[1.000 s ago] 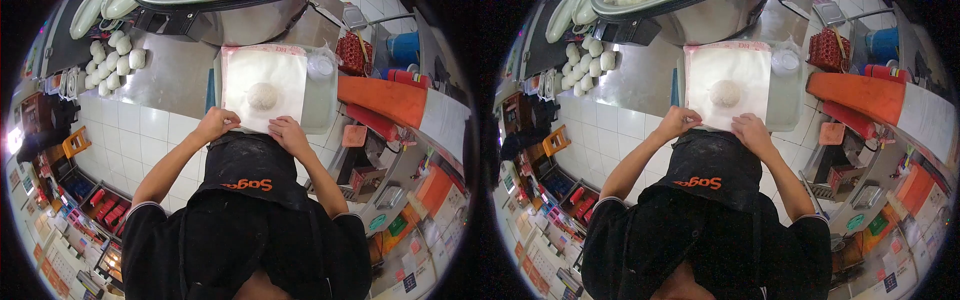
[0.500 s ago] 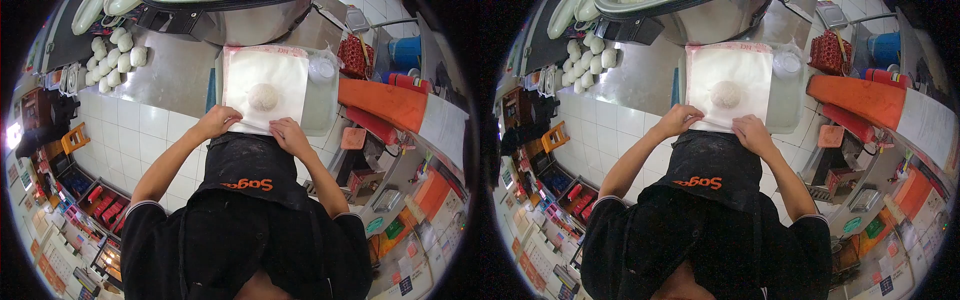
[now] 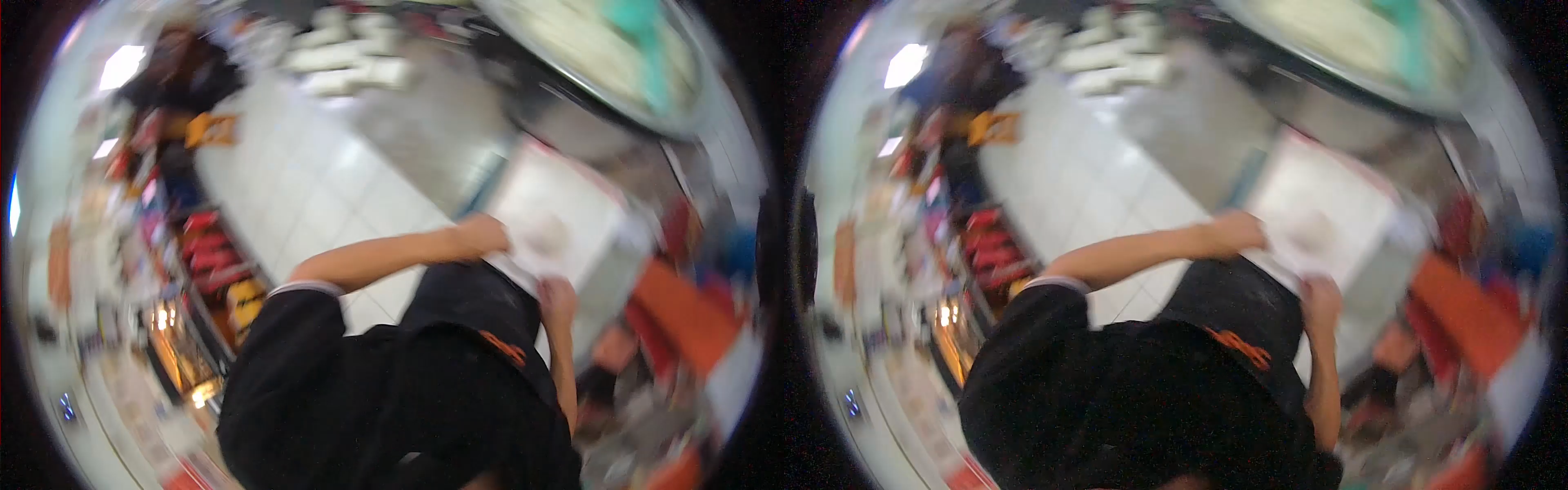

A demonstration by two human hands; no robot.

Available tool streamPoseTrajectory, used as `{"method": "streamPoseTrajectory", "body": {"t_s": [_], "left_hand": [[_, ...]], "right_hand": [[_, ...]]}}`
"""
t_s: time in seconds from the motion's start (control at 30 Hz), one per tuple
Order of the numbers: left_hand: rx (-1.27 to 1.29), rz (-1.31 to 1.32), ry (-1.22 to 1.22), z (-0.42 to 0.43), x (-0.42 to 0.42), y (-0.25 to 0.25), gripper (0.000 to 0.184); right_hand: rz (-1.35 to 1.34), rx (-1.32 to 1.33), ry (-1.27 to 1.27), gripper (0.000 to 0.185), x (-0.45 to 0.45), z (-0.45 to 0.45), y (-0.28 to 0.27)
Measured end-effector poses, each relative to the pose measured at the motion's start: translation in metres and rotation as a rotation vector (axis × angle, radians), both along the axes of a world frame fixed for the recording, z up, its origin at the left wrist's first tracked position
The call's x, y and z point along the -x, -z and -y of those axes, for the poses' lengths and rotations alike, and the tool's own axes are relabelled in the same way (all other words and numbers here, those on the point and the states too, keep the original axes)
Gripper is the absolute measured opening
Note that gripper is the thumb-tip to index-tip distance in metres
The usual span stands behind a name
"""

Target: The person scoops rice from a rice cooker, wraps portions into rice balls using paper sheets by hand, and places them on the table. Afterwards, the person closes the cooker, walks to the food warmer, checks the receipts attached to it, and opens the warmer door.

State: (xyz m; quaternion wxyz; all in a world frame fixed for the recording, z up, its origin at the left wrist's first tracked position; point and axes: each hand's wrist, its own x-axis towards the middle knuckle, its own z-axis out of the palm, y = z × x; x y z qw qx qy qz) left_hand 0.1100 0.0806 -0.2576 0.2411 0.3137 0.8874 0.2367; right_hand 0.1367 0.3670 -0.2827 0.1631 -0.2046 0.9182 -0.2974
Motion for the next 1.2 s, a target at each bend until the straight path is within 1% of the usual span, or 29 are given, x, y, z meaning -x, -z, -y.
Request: {"method": "streamPoseTrajectory", "body": {"t_s": [0.03, 0.07, 0.1, 0.13, 0.17, 0.23, 0.3, 0.33, 0.4, 0.43, 0.47, 0.53, 0.6, 0.67, 0.7, 0.73, 0.77, 0.8, 0.83, 0.87, 0.9, 0.93, 0.97, 1.0, 1.03, 1.07, 1.1, 1.13, 1.2], "left_hand": [[0.056, -0.052, -0.002, -0.005, 0.002, 0.007, 0.025], [0.084, -0.074, -0.021, -0.009, 0.007, 0.003, 0.016], [0.039, -0.107, -0.092, -0.012, 0.008, 0.013, 0.007], [0.019, -0.137, -0.063, -0.014, 0.012, 0.012, 0.006], [0.020, -0.123, -0.118, -0.019, 0.010, 0.014, 0.007], [0.019, -0.080, -0.167, -0.030, 0.010, 0.015, 0.007], [0.030, -0.018, -0.181, -0.036, 0.012, 0.009, 0.007], [0.029, 0.011, -0.185, -0.037, 0.013, 0.004, 0.008], [0.017, 0.064, -0.174, -0.027, 0.016, 0.003, 0.016], [0.018, 0.079, -0.203, -0.028, 0.016, 0.001, 0.023], [0.027, 0.064, -0.229, -0.028, 0.017, -0.003, 0.023], [0.016, -0.015, -0.193, -0.026, 0.018, -0.011, 0.026], [-0.023, 0.005, -0.229, -0.029, 0.017, 0.007, 0.025], [-0.087, -0.268, -0.214, -0.032, 0.015, 0.017, 0.027], [-0.088, -0.270, -0.224, -0.031, 0.014, 0.015, 0.027], [-0.178, -0.384, -0.201, -0.027, 0.012, 0.010, 0.027], [-0.267, -0.497, -0.172, -0.023, 0.010, 0.008, 0.028], [-0.275, -0.493, -0.170, -0.021, 0.010, 0.017, 0.028], [-0.235, -0.421, -0.305, -0.022, 0.010, 0.037, 0.027], [-0.212, -0.337, -0.419, -0.031, 0.006, 0.057, 0.027], [-0.220, -0.430, -0.261, -0.019, 0.007, 0.063, 0.027], [-0.296, -0.433, -0.176, -0.009, 0.004, 0.073, 0.028], [-0.390, -0.478, -0.151, -0.002, 0.000, 0.089, 0.027], [-0.425, -0.347, -0.144, 0.012, -0.006, 0.072, 0.026], [-0.420, -0.308, -0.201, 0.016, -0.010, 0.050, 0.027], [-0.495, -0.253, -0.164, 0.023, -0.011, 0.047, 0.022], [-0.495, -0.225, -0.132, 0.027, -0.007, 0.025, 0.014], [-0.502, -0.093, -0.164, 0.028, -0.008, 0.009, 0.011], [-0.592, 0.064, -0.336, 0.028, -0.005, 0.003, 0.017]], "right_hand": [[-0.005, 0.042, 0.020, 0.011, 0.002, 0.001, 0.001], [-0.057, 0.154, 0.039, 0.009, 0.002, 0.000, 0.002], [0.122, 0.032, 0.080, 0.013, 0.006, 0.004, -0.007], [0.237, 0.089, 0.132, 0.020, 0.007, 0.001, -0.004], [0.294, 0.165, 0.159, 0.025, 0.005, 0.005, -0.014], [0.264, 0.179, 0.054, 0.027, 0.006, 0.008, -0.031], [0.239, 0.054, -0.043, 0.036, 0.014, 0.003, -0.030], [0.181, 0.012, -0.039, 0.033, 0.016, 0.004, -0.035], [0.210, 0.007, -0.067, 0.026, 0.024, 0.006, -0.018], [0.194, 0.015, -0.099, 0.026, 0.027, 0.006, -0.022], [0.214, 0.026, -0.085, 0.023, 0.030, 0.006, -0.026], [0.231, 0.042, -0.087, 0.022, 0.036, 0.008, -0.032], [0.223, 0.073, -0.037, 0.021, 0.037, 0.005, -0.034], [0.159, 0.114, -0.047, 0.022, 0.035, -0.013, -0.014], [-0.013, 0.048, -0.098, 0.023, 0.036, -0.028, 0.002], [-0.184, -0.017, -0.149, 0.023, 0.038, -0.040, 0.014], [-0.184, -0.018, -0.152, 0.023, 0.040, -0.050, 0.024], [-0.232, -0.026, -0.229, 0.023, 0.040, -0.062, 0.032], [-0.274, -0.045, -0.295, 0.025, 0.037, -0.070, 0.029], [-0.244, -0.037, -0.351, 0.022, 0.032, -0.077, 0.031], [-0.212, -0.057, -0.368, 0.020, 0.024, -0.072, 0.015], [-0.242, 0.076, -0.371, 0.022, 0.016, -0.064, 0.004], [-0.225, 0.056, -0.302, 0.025, 0.005, -0.050, -0.014], [-0.267, 0.050, -0.266, 0.027, -0.001, -0.049, -0.007], [-0.323, 0.081, -0.214, 0.028, -0.006, -0.048, 0.000], [-0.342, 0.087, -0.162, 0.028, -0.008, -0.041, -0.007], [-0.301, 0.071, -0.095, 0.028, -0.010, -0.037, -0.013], [-0.231, 0.131, -0.042, 0.027, -0.009, -0.034, -0.021], [-0.094, 0.280, 0.112, 0.023, -0.004, -0.031, -0.025]]}}
